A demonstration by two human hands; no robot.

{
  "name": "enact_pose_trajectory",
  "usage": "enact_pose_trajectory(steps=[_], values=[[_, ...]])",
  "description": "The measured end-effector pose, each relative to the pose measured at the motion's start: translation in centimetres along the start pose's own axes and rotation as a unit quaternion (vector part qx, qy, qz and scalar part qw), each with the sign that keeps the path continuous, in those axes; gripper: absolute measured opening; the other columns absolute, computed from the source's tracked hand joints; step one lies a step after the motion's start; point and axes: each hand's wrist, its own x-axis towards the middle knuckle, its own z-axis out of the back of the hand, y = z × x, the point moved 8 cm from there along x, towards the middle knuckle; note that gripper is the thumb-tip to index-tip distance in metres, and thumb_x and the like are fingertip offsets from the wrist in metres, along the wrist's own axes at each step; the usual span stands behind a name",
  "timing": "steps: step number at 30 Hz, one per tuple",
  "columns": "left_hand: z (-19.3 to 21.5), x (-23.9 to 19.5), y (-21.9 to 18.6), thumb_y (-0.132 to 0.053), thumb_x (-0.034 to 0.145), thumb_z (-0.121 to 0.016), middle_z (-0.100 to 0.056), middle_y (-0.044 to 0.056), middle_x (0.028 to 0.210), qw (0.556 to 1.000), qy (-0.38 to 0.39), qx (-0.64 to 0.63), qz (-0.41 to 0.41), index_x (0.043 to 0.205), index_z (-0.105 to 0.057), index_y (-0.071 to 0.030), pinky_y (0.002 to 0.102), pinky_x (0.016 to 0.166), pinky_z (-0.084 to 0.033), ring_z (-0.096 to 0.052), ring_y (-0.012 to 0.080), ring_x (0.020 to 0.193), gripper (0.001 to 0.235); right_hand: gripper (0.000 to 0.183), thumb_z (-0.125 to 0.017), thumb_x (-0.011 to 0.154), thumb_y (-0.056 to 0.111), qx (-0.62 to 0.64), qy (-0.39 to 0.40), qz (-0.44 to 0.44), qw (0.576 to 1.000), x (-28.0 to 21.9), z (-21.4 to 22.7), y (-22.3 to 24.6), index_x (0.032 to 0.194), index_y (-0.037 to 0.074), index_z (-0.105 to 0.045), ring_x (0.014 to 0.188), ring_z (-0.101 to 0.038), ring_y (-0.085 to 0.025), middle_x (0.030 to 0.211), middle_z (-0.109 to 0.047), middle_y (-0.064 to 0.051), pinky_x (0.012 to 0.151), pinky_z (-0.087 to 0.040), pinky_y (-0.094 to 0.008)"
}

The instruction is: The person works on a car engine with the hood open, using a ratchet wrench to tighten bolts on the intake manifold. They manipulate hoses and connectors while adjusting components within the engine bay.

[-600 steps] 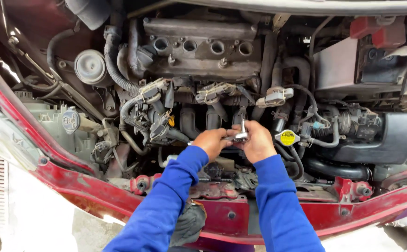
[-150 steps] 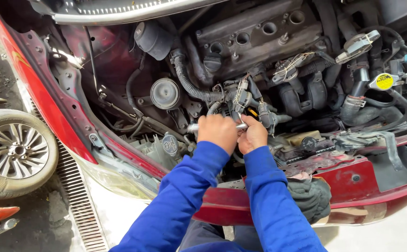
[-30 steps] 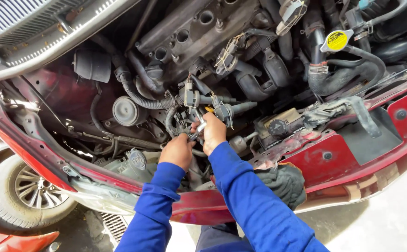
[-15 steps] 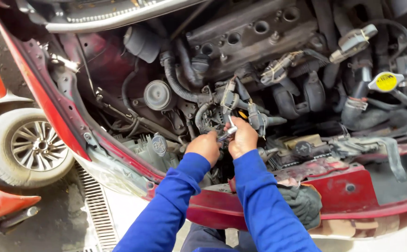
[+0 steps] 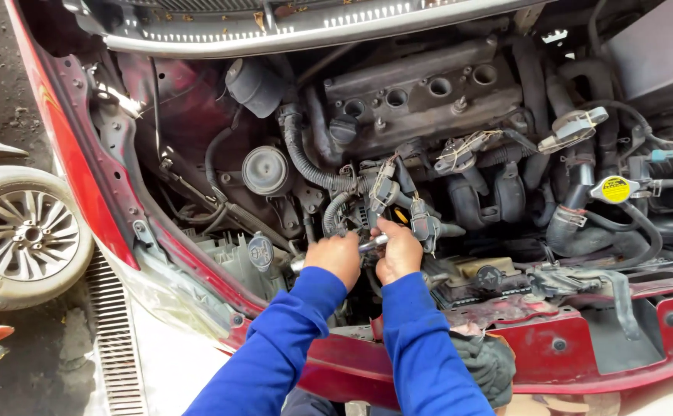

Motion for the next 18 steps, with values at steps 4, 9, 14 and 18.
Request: enact_pose_trajectory(steps=[4,9,14,18], values=[[-2.9,-0.8,-0.6,-0.023,0.09,-0.053,-0.069,0.017,0.082,0.995,0.1,0.005,0.014,0.09,-0.068,-0.011,0.055,0.068,-0.053,-0.072,0.0433,0.078,0.02,0.033,-0.082,0.079,0.0,-0.014,-0.023,0.023,0.999,-1.2,-0.1,0.8,0.09,0.009,-0.052,0.066,-0.07,-0.019,0.079,-0.056,-0.004,0.064,-0.06,-0.03],[7.8,0.3,-5.9,-0.017,0.082,-0.065,-0.057,0.014,0.062,0.964,-0.221,0.083,-0.119,0.067,-0.066,-0.01,0.052,0.07,-0.041,-0.06,0.0375,0.068,0.016,0.033,-0.083,0.078,0.001,-0.01,-0.023,0.019,1.0,-0.2,0.3,0.1,0.086,0.007,-0.052,0.06,-0.062,-0.019,0.072,-0.051,-0.005,0.059,-0.057,-0.033],[3.4,-0.9,-2.5,-0.018,0.082,-0.058,-0.06,0.009,0.062,0.976,-0.184,0.084,-0.077,0.071,-0.067,-0.014,0.051,0.067,-0.042,-0.063,0.0348,0.065,0.016,0.034,-0.082,0.078,0.001,-0.004,-0.009,0.016,1.0,-0.4,-0.6,0.3,0.089,0.01,-0.051,0.061,-0.063,-0.017,0.072,-0.055,-0.005,0.064,-0.055,-0.028],[-2.7,-0.9,-0.6,-0.022,0.093,-0.046,-0.072,0.017,0.092,0.986,0.152,-0.035,0.052,0.1,-0.068,-0.011,0.055,0.076,-0.055,-0.073,0.043,0.088,0.025,0.023,-0.077,0.083,0.02,0.013,-0.002,-0.023,1.0,-3.0,-1.5,1.7,0.093,0.005,-0.063,0.058,-0.067,-0.023,0.069,-0.066,-0.014,0.06,-0.058,-0.032]])
